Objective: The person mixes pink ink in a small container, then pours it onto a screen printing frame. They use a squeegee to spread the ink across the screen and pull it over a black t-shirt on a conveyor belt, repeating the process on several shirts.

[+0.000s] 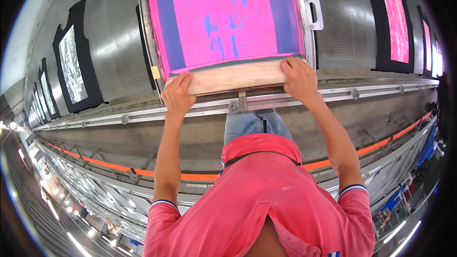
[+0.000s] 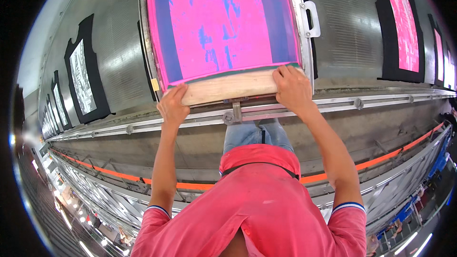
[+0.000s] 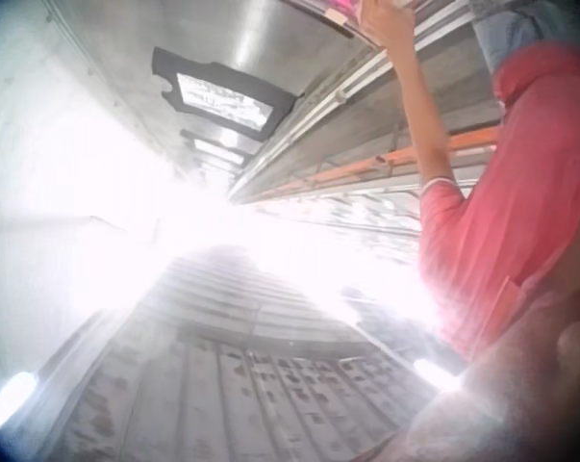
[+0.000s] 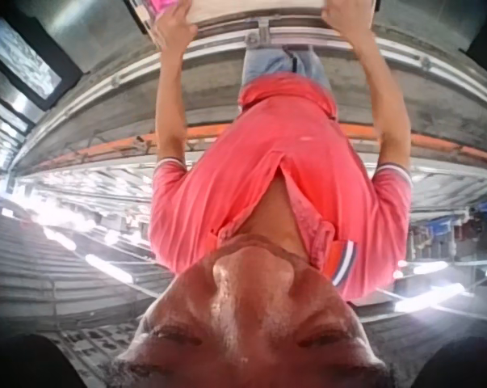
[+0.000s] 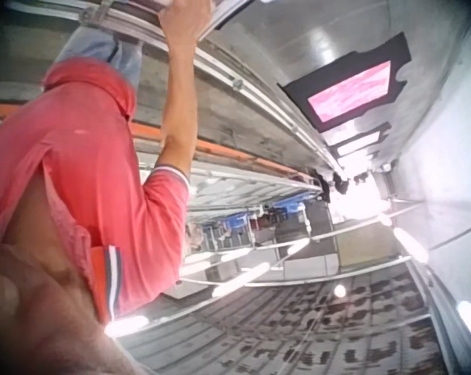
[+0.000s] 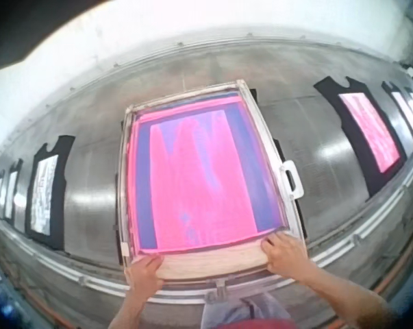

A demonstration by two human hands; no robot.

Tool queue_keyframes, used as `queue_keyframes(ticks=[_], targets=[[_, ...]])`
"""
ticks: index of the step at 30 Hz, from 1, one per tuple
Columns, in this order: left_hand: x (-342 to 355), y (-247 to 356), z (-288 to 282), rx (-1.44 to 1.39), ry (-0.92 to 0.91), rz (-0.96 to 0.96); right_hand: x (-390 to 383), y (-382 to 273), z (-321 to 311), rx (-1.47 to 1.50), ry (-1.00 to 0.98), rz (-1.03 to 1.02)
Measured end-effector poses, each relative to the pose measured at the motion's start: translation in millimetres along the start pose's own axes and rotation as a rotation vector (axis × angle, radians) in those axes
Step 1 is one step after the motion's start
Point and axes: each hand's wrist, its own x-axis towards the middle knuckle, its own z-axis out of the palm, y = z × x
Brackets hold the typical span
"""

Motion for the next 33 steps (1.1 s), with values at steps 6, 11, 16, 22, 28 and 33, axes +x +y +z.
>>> queue_keyframes(ticks=[6, 11, 16, 22, 28, 33], targets=[[-8.3, 6.7, -4.4, 0.024, -0.01, -0.013, -21.8, -4.9, 6.4, -0.044, 0.023, -0.016], [1.1, 11.7, -18.8, 0.109, -0.134, -0.041, 7.1, 8.8, -31.6, 0.383, -0.39, 0.125], [18.5, 46.2, -1.5, 0.098, -0.151, -0.011, 71.1, 87.7, -24.4, 0.405, 0.212, 0.449], [31.3, 86.3, 17.5, -0.007, -0.182, 0.035, 130.7, 130.9, -16.1, 0.248, 0.31, 0.657], [40.9, 97.2, 24.0, -0.102, -0.2, 0.049, 138.5, 188.2, 24.5, 0.698, 0.3, 0.801], [42.2, 94.0, 18.8, -0.097, -0.257, 0.022, 145.4, 174.6, 22.9, 0.505, 0.318, 0.739]])
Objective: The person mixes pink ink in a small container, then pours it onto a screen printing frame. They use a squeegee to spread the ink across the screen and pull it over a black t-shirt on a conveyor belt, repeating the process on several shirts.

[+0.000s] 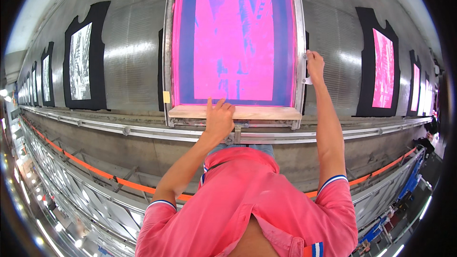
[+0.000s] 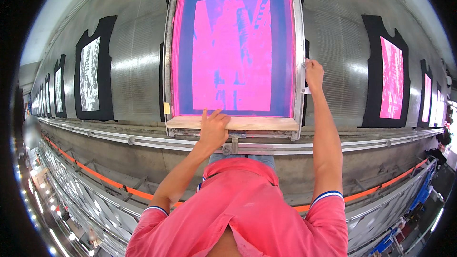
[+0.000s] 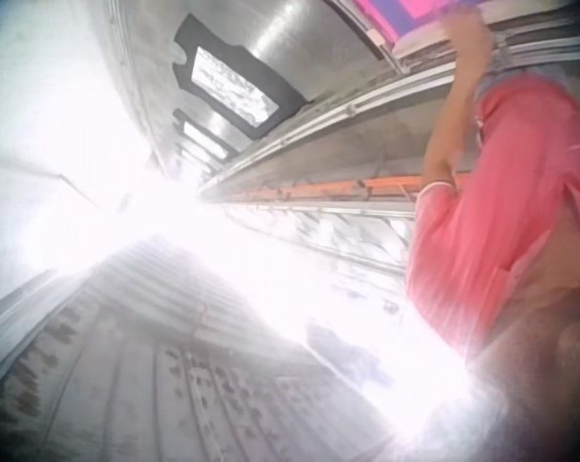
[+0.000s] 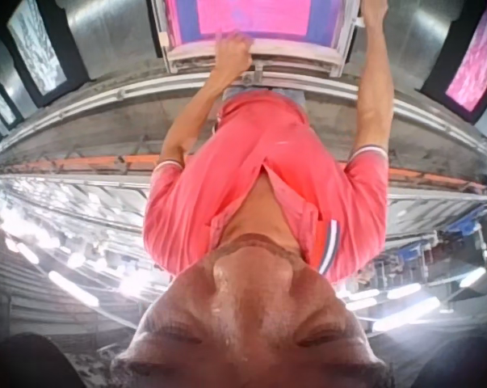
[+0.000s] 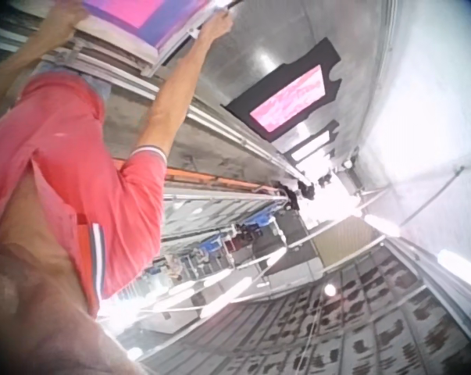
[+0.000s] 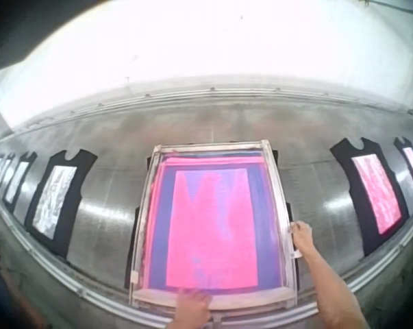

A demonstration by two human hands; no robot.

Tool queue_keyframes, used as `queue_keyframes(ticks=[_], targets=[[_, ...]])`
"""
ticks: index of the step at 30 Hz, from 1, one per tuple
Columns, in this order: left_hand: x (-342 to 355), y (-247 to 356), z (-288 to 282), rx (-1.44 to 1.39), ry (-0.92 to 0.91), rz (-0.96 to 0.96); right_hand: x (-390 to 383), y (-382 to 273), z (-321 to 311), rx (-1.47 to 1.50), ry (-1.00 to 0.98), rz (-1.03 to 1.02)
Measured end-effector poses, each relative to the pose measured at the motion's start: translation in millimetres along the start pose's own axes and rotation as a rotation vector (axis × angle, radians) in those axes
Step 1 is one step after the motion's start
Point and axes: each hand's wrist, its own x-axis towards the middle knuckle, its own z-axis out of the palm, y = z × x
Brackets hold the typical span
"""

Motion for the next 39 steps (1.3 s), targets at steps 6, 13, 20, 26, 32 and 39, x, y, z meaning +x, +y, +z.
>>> queue_keyframes(ticks=[6, 13, 20, 26, 32, 39], targets=[[-3.1, 1.9, -1.8, 0.026, 0.019, -0.018, -1.9, -13.6, -6.5, -0.035, 0.003, 0.022], [-1.9, 3.3, -9.2, 0.009, 0.005, -0.039, -4.1, -18.8, -10.1, -0.076, -0.005, -0.005], [-2.4, 11.5, -6.4, 0.112, 0.01, 0.025, -2.3, -19.7, -11.9, -0.074, -0.027, 0.016], [-14.5, 11.3, 2.9, 0.02, 0.085, 0.047, -2.7, -19.9, -10.2, -0.068, -0.009, 0.002], [-22.2, 13.4, 6.3, -0.044, 0.165, 0.054, -3.8, -26.1, -14.4, -0.101, 0.01, 0.026], [33.5, -7.9, -11.0, -0.066, -0.226, -0.097, -5.7, -32.0, -14.5, -0.11, 0.031, 0.016]])
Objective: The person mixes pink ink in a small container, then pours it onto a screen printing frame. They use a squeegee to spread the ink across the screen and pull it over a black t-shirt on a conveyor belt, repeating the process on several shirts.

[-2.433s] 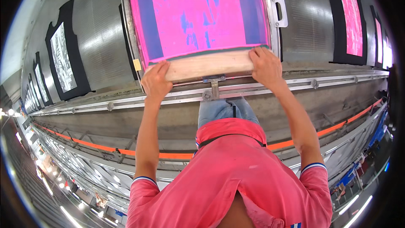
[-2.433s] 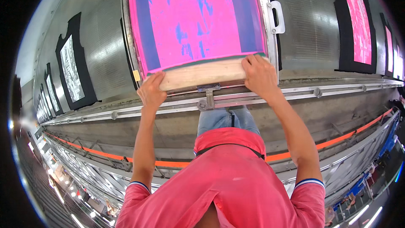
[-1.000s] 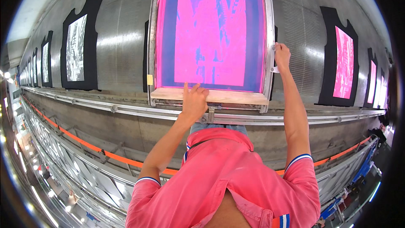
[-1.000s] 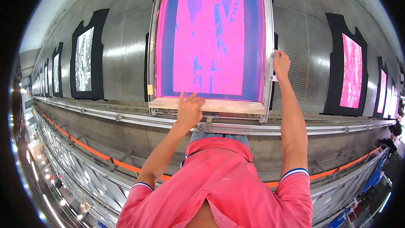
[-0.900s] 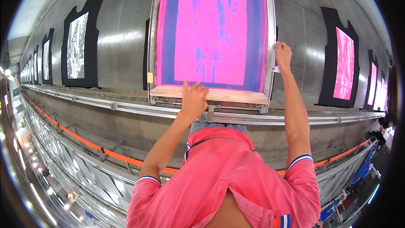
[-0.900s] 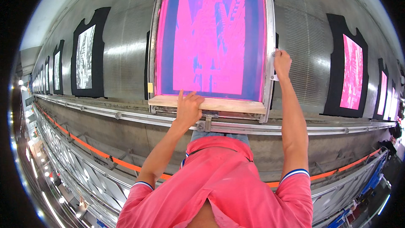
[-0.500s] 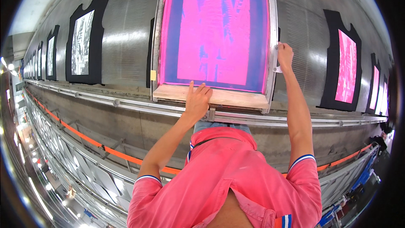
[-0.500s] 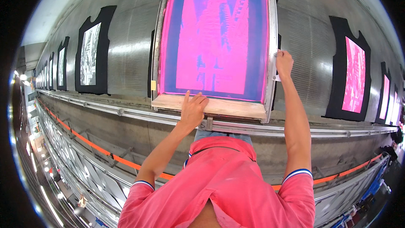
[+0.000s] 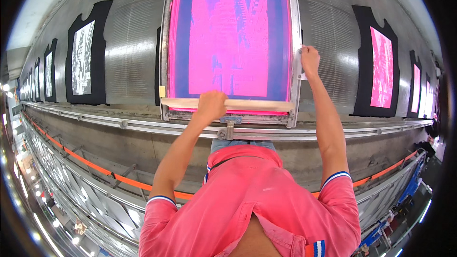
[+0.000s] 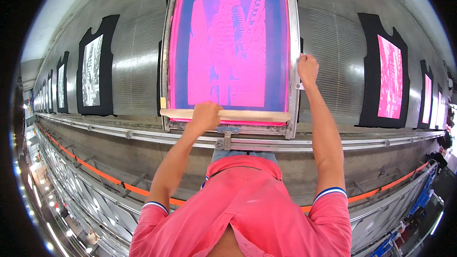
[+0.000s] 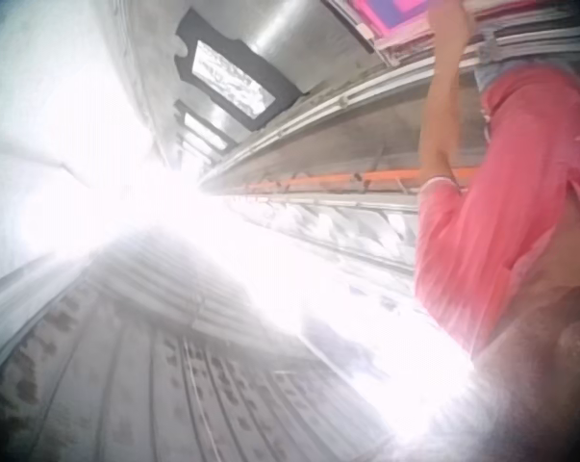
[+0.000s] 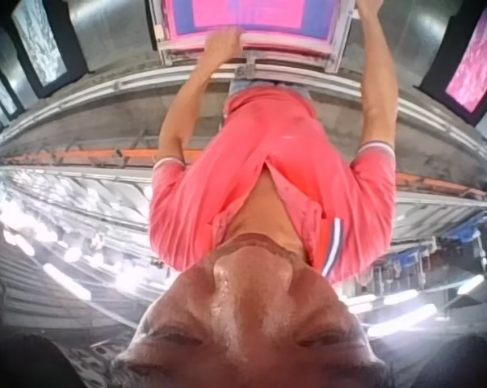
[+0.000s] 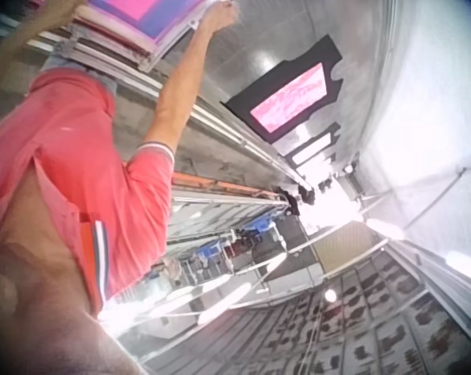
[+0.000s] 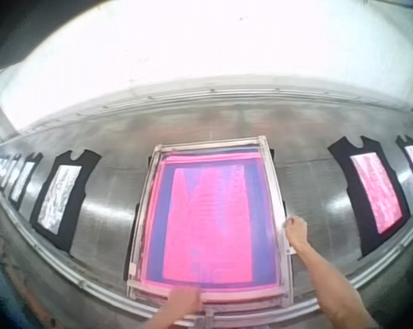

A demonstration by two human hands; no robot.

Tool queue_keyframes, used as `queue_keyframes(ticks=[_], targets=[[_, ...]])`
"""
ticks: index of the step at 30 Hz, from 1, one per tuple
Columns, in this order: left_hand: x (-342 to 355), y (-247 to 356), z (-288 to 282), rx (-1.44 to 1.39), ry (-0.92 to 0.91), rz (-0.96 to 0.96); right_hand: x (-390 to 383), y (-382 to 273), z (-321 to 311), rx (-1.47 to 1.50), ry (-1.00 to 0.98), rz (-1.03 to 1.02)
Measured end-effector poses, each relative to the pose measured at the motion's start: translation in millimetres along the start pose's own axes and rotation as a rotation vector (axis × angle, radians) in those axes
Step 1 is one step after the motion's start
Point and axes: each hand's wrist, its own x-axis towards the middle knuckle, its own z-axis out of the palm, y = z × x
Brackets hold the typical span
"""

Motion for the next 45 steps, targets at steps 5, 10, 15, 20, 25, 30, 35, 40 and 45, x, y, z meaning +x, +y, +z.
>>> queue_keyframes(ticks=[5, 10, 15, 20, 25, 30, 35, 40, 45], targets=[[86.8, -13.9, -32.6, 0.001, -0.609, -0.136, 1.5, 5.6, 4.8, -0.062, 0.038, -0.076], [146.5, -49.2, -61.5, -0.042, -0.762, 0.108, -3.3, 4.0, 2.0, -0.04, 0.033, -0.054], [245.0, -78.2, -142.4, 0.024, -0.56, 0.33, -4.4, -4.9, -3.5, -0.024, -0.021, 0.013], [343.2, -61.5, -225.6, 0.294, -0.019, 0.157, -13.5, -8.2, -15.6, -0.031, -0.018, 0.049], [405.7, -66.3, -243.4, 0.218, 0.415, 0.139, -21.5, -21.6, -17.5, -0.001, -0.013, 0.133], [400.4, -64.2, -227.8, 0.198, 0.422, 0.134, -23.6, -25.9, -22.8, 0.02, -0.031, 0.15], [337.6, -77.1, -157.9, 0.017, 0.726, 0.259, -18.5, -28.1, -23.2, 0.007, -0.031, 0.07], [225.7, -52.0, -94.0, 0.012, 0.652, 0.238, -13.4, -24.0, -26.3, -0.017, -0.016, 0.018], [90.7, -28.2, -23.9, -0.034, 0.755, 0.334, -6.0, -9.9, -18.4, 0.008, -0.01, -0.032]])
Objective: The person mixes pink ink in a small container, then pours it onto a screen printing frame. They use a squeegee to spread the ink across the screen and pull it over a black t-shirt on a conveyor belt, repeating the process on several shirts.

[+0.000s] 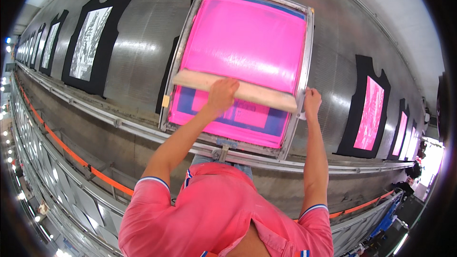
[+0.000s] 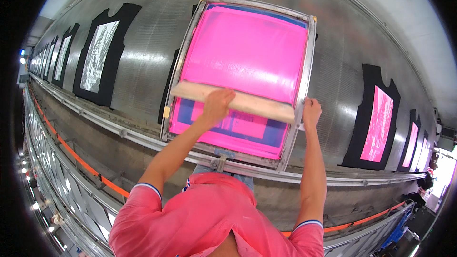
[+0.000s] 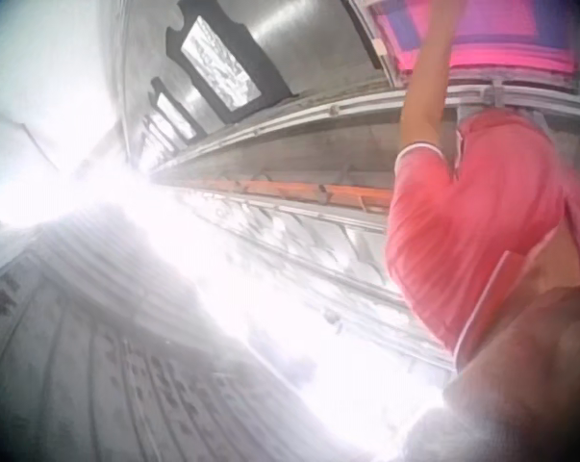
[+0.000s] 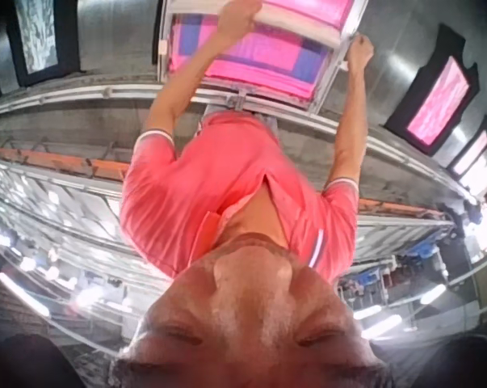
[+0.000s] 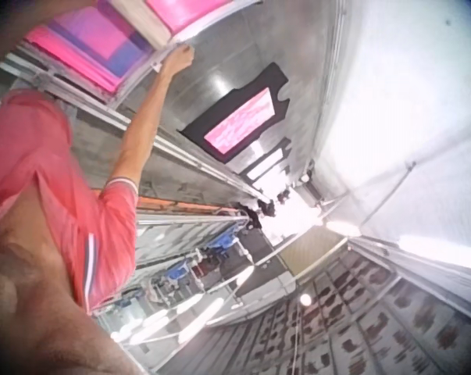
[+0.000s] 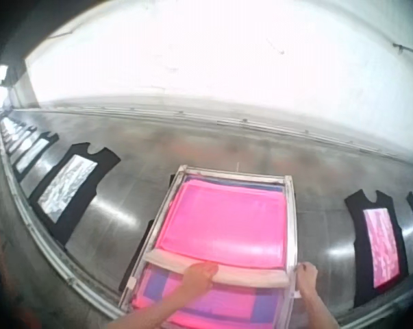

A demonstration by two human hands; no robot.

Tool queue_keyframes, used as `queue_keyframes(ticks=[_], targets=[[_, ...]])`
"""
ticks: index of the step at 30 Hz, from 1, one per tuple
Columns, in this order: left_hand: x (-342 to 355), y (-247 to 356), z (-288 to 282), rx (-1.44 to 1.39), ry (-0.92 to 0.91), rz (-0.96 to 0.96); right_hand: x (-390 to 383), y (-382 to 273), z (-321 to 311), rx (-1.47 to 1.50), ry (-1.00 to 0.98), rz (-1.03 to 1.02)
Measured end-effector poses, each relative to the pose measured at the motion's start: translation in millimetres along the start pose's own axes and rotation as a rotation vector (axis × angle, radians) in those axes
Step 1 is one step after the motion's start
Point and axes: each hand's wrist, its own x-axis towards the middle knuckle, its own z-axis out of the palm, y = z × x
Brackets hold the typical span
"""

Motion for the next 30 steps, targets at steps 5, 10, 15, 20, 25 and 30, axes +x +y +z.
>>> queue_keyframes(ticks=[5, 10, 15, 20, 25, 30], targets=[[-122.3, 68.0, -36.7, 0.072, -0.127, -0.091, -1.2, -5.2, 5.6, 0.049, 0.01, 0.014], [-174.8, 91.4, -59.2, 0.054, -0.133, -0.092, -13.1, -16.5, -5.1, 0.029, 0.121, -0.036], [-171.4, 72.6, -92.9, -0.047, -0.132, -0.078, -41.5, -57.8, -26.0, 0.002, 0.224, -0.099], [-190.9, -2.0, -145.5, -0.148, -0.101, -0.077, -86.8, -134.8, 3.1, -0.043, 0.286, -0.169], [-217.0, -105.0, -226.0, -0.131, -0.081, -0.065, -147.5, -223.3, 62.6, -0.037, 0.355, -0.238], [-237.4, -217.5, -294.7, -0.103, -0.142, -0.102, -159.5, -281.1, 158.8, -0.183, 0.333, -0.197]])
